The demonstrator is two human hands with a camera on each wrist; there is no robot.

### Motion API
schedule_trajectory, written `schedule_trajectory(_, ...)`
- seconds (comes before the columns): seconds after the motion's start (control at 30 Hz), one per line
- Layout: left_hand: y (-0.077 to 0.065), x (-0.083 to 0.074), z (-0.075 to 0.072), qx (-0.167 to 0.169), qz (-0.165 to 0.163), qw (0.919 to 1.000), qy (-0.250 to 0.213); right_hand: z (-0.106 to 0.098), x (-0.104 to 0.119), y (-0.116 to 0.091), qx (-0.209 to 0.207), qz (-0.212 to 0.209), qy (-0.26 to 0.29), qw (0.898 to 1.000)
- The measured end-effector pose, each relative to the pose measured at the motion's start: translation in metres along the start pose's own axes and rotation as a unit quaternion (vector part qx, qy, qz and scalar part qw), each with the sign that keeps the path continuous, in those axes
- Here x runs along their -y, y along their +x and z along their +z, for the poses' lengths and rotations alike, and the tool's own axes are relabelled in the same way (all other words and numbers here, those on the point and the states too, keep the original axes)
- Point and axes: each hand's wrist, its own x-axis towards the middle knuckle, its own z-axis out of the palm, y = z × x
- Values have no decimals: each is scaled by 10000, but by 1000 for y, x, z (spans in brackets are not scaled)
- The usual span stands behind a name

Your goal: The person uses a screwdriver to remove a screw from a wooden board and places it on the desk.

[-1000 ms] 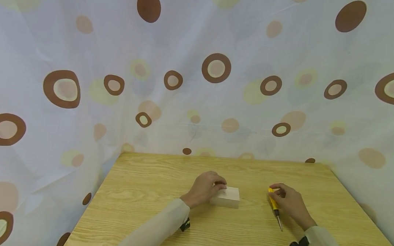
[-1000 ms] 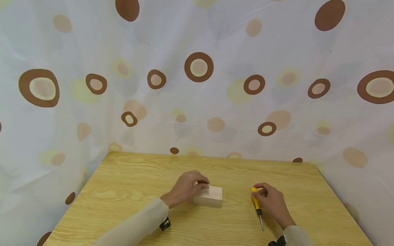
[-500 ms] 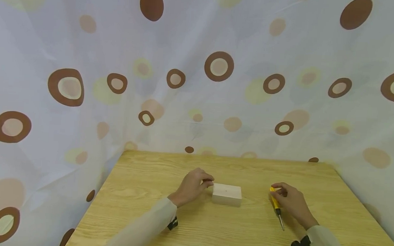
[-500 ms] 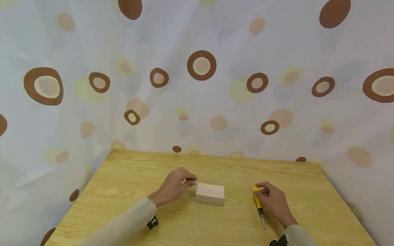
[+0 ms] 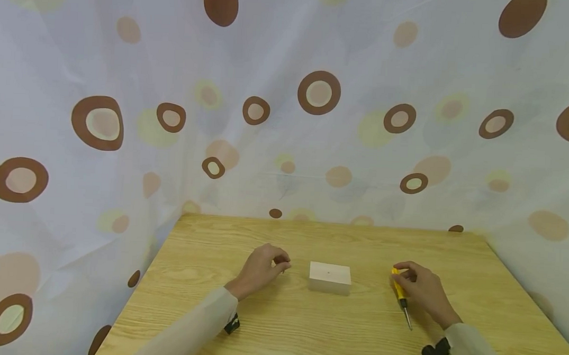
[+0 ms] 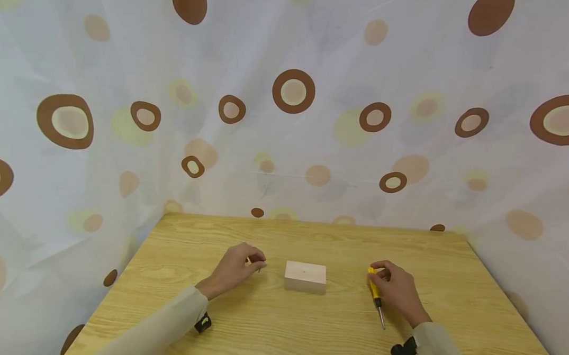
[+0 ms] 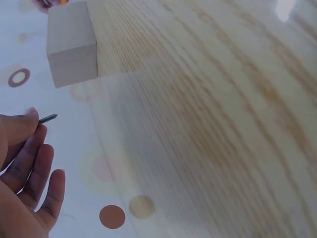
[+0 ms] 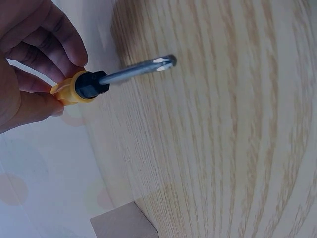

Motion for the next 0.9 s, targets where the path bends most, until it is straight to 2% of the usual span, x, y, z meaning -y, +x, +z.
schedule_trajectory(0.27, -9, 6, -8, 75, -263, 9996, 48, 0, 0, -1, 7, -29, 37, 10000)
schedule_trajectory(0.53, -17, 11, -9, 123, -293, 9994, -161, 0, -4, -2, 37, -34, 126, 9999)
schedule_trajectory(0.9, -21, 16, -12, 421, -594, 9973, -40, 2, -6, -2, 113, 57, 248, 9996)
